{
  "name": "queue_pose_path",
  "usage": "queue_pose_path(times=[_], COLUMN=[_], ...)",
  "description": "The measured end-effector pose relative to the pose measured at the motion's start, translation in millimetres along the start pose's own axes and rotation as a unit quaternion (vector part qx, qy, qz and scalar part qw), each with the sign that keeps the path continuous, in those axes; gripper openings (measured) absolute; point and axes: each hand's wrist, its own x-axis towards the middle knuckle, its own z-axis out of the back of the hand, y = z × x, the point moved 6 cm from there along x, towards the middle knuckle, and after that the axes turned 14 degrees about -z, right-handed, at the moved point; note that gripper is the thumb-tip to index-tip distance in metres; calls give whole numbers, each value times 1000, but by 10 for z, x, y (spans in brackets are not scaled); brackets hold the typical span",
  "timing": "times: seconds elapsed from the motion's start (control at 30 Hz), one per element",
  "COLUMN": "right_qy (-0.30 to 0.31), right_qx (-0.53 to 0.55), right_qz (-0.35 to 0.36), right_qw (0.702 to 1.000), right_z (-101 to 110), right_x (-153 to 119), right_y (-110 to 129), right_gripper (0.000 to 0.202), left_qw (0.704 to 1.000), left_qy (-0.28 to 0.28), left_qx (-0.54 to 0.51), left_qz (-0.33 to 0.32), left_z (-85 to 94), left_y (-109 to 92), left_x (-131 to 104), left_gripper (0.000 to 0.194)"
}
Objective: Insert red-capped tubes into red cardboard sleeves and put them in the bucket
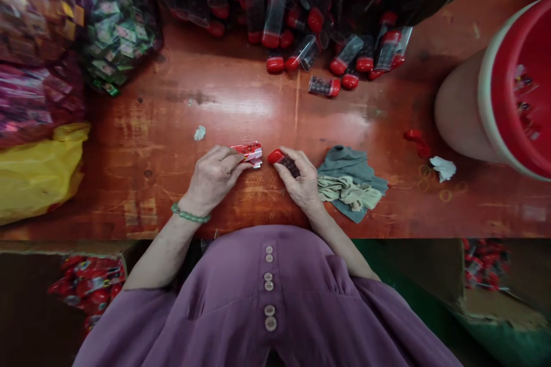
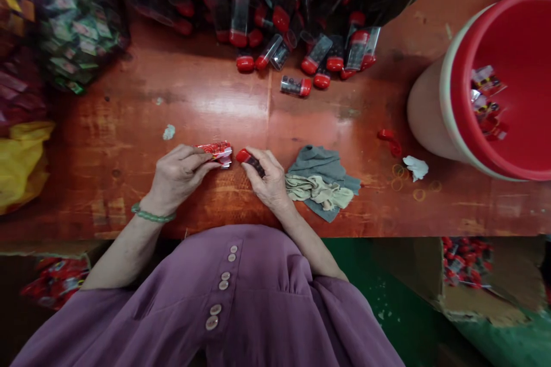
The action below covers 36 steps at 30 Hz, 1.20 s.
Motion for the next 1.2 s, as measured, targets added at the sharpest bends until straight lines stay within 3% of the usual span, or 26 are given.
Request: queue_pose_path(times=[0.17, 0.27, 0.37, 0.5, 0.63, 0.77, 0.93, 1.2], right_qy=[7, 4, 9, 52, 84, 79, 77, 81], right_qx=[0, 1, 24, 124, 171, 166, 152, 140], right_qz=[-6, -3, -31, -117, -138, -128, -106, -117], right_qw=[1000, 1000, 999, 984, 972, 975, 980, 980], right_z=[-15, -20, -16, -15, -3, 1, -44, -97], right_x=[17, 24, 34, 37, 32, 55, 71, 70], right_y=[-28, -26, -59, -134, -72, 3, 19, 0], right_gripper=[25, 23, 23, 32, 39, 36, 32, 33], left_qw=[996, 994, 992, 987, 995, 999, 1000, 999], left_qy=[59, 67, 39, -29, -54, -20, -6, 38], left_qx=[-73, -86, -105, -130, -63, 33, 9, -7], left_qz=[10, 20, 54, 86, 56, 24, 6, -30], left_z=[14, 32, 36, 67, 136, 77, -16, 42], left_y=[33, 60, 117, 165, 113, 40, -14, -38], left_x=[58, 93, 106, 85, 55, 6, -54, -6], left_gripper=[36, 35, 26, 15, 19, 29, 28, 25])
